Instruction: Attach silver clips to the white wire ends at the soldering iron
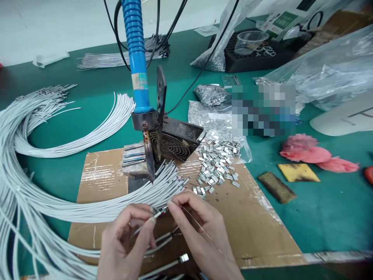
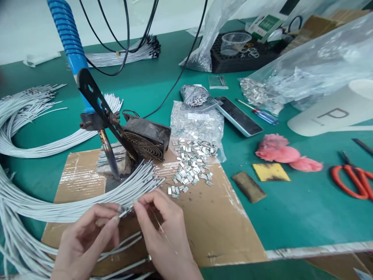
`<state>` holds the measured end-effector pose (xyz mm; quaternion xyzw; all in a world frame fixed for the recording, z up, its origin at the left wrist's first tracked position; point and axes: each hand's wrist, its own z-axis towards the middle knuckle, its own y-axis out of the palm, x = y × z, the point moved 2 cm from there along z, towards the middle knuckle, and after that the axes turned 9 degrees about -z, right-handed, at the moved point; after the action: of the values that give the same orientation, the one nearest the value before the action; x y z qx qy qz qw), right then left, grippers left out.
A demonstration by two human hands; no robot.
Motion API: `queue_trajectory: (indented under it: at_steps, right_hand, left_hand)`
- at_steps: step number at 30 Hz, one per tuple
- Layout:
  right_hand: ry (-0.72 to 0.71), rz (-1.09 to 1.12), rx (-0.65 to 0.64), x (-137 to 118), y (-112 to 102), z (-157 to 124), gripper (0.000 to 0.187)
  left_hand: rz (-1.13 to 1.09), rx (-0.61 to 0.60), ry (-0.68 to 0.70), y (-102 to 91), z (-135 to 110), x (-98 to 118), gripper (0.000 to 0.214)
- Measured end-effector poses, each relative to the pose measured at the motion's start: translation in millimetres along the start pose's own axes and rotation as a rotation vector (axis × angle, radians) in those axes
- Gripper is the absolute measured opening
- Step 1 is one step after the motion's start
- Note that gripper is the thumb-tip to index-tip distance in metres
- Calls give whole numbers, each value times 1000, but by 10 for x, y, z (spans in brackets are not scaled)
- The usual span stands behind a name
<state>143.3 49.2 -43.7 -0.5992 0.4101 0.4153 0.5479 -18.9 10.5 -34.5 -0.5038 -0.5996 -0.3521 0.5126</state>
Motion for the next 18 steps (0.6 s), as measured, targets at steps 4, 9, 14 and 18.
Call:
queue_trajectory:
  at_steps: [4,9,14,18]
  right_hand:
    - [83,26,15,40,-41,-29,25]
    - [51,58,3,108,-61,-58,25]
    - [57,69,-4,99,-68,-64,26]
    - [74,5,-51,93,-147,-106,30]
  left_hand:
    - [383,-6,404,-340,-15,-53,13]
    - [781,63,743,-635,35,-135,15]
    - [878,-6,818,-714,50,-193,16]
    - [897,-66,759,-788,71,-162,15]
